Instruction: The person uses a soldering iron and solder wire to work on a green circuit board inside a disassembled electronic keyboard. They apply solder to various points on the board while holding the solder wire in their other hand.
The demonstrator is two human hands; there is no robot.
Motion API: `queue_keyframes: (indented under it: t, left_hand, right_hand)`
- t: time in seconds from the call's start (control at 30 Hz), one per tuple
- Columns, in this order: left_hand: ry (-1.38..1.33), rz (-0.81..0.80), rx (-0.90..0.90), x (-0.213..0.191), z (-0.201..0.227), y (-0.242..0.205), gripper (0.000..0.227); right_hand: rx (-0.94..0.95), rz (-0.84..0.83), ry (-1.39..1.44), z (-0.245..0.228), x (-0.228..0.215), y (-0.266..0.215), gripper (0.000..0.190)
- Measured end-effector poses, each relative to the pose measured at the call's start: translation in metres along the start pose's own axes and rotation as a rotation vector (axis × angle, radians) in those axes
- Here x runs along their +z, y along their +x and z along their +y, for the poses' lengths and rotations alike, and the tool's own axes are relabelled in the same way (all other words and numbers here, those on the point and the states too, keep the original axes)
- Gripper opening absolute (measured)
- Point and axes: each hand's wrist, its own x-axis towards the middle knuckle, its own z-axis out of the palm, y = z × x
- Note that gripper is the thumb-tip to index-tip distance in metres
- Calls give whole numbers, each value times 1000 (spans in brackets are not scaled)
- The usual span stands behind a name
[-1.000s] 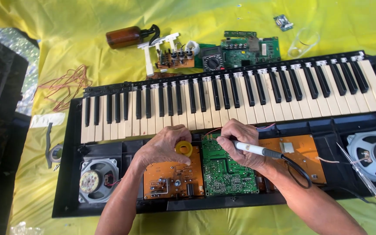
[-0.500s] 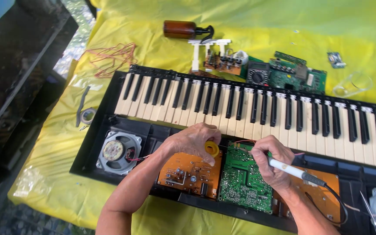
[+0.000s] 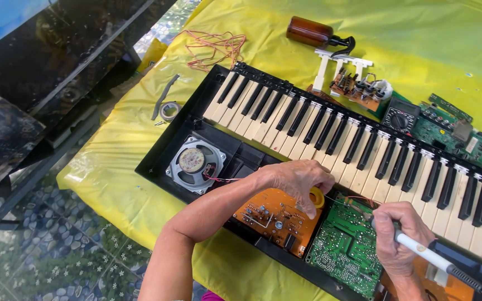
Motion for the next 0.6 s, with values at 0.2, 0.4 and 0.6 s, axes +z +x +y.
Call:
queue_keyframes:
  t: [0.2,0.4,0.6]
  left_hand:
    - [1,5,33,4,-2,2,49]
    - [-30,-18,10,2,1,1,49]
    - [20,-37,-20,-6,10,-1,47]
  right_hand:
    - [30,5,-83,-3,1,-1,24]
    - [-68,-14,-111,9,0,-4,24]
    - [-200,20,-22,29,9,-6,28]
